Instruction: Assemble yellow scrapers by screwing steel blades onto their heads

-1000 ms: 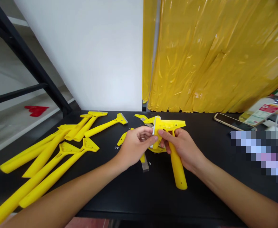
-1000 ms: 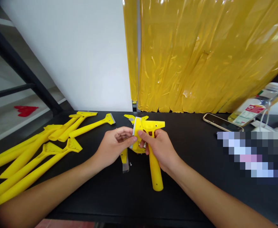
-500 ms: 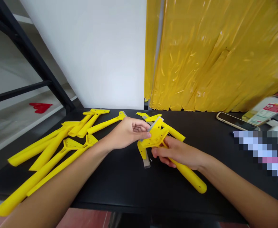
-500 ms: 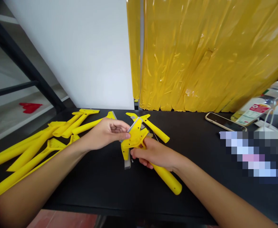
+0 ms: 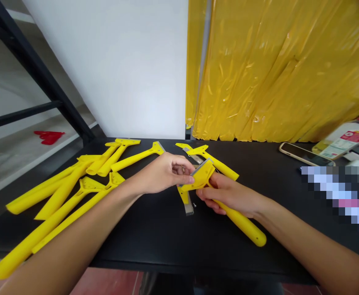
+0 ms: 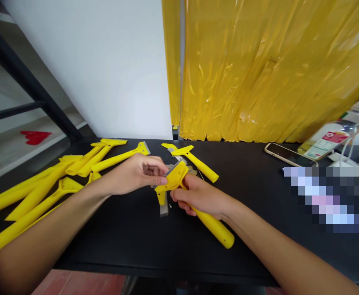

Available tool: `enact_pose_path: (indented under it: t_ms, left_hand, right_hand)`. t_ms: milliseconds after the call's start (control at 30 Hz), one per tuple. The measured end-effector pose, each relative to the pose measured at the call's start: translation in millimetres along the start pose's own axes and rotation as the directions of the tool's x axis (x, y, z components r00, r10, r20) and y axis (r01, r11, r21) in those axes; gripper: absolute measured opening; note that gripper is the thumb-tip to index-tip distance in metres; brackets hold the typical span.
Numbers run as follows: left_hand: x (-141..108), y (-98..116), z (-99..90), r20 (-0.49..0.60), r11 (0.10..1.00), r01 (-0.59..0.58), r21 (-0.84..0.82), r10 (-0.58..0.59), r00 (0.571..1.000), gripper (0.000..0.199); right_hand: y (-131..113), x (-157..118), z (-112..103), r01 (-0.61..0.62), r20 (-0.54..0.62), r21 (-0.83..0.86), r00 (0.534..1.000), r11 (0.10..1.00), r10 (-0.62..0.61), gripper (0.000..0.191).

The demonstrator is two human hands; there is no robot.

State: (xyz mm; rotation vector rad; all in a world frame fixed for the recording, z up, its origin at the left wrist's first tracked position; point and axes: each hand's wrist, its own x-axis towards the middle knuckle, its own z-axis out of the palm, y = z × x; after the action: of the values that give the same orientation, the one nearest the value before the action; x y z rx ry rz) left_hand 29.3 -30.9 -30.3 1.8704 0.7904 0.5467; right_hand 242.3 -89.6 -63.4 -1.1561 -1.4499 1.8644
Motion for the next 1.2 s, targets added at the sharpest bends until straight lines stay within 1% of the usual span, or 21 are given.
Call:
enact_pose_path:
  t_ms: [133, 267, 333, 400, 533, 733, 800, 867, 967, 1067, 1200]
  left_hand:
    - [0.1, -1.0, 2.1, 0.005, 1.0, -0.004, -0.007, 0.004, 1.0, 0.017]
    - [-0.2, -1.1, 1.6, 0.004, 0.999, -0.043, 0.007, 0.043, 0.999, 0.025]
    - [-0.7, -0.4, 1.3, -0.015, 0.997, -0.062, 0.042, 0.063, 0.998, 0.028]
    - [-1.3, 1.0, 0.7, -0.031, 0.99, -0.086, 0.116, 0.09, 0.995, 0.026]
    - [-3.0, 2.4, -1.8, -0.001, 0.956, -0.153, 0.249, 0.158, 0.987, 0.026]
    - [-5.3, 0.5, -5.9, 0.087, 0.924, -0.21, 0.32, 0.192, 0.978, 0.028]
    - [-6.1, 1.3, -6.3, 0.09, 0.919, -0.214, 0.332, 0.195, 0.977, 0.027]
    - [-6.5, 2.7, -6.1, 0.068, 0.92, -0.197, 0.34, 0.185, 0.98, 0.024]
    - [-6.0, 4.2, -5.1, 0.031, 0.937, -0.16, 0.311, 0.158, 0.987, 0.02]
    - [-4.3, 4.1, -4.3, 0.013, 0.966, -0.128, 0.226, 0.129, 0.992, 0.017]
    - [-2.2, 2.9, -4.8, 0.02, 0.991, -0.076, 0.106, 0.074, 0.997, 0.017]
  right_hand:
    - [0.6, -1.1, 2.1, 0.019, -0.033, 0.037, 0.999, 0.999, -0.018, 0.02]
    - [0.6, -1.7, 4.6, 0.106, -0.06, 0.077, 0.993, 0.991, -0.102, 0.032]
    - [0.6, -1.3, 5.7, 0.137, -0.066, 0.065, 0.989, 0.988, -0.133, 0.033]
    - [0.8, -0.9, 6.4, 0.157, -0.076, 0.063, 0.986, 0.986, -0.152, 0.033]
    - [1.4, -0.4, 6.5, 0.167, -0.092, 0.083, 0.983, 0.982, -0.159, 0.032]
    - [2.6, 1.4, 4.8, 0.151, -0.064, 0.074, 0.987, 0.986, -0.146, 0.037]
    - [2.5, 1.2, 4.7, 0.155, -0.047, 0.071, 0.987, 0.985, -0.152, 0.036]
    - [2.1, 0.5, 4.8, 0.162, -0.038, 0.068, 0.986, 0.984, -0.16, 0.035]
    - [1.2, -0.9, 5.3, 0.159, -0.032, 0.065, 0.987, 0.985, -0.157, 0.033]
    - [0.3, -1.6, 6.2, 0.157, -0.037, 0.07, 0.987, 0.985, -0.154, 0.033]
    - [0.5, -1.5, 7.9, 0.189, -0.046, 0.104, 0.982, 0.976, -0.186, 0.034]
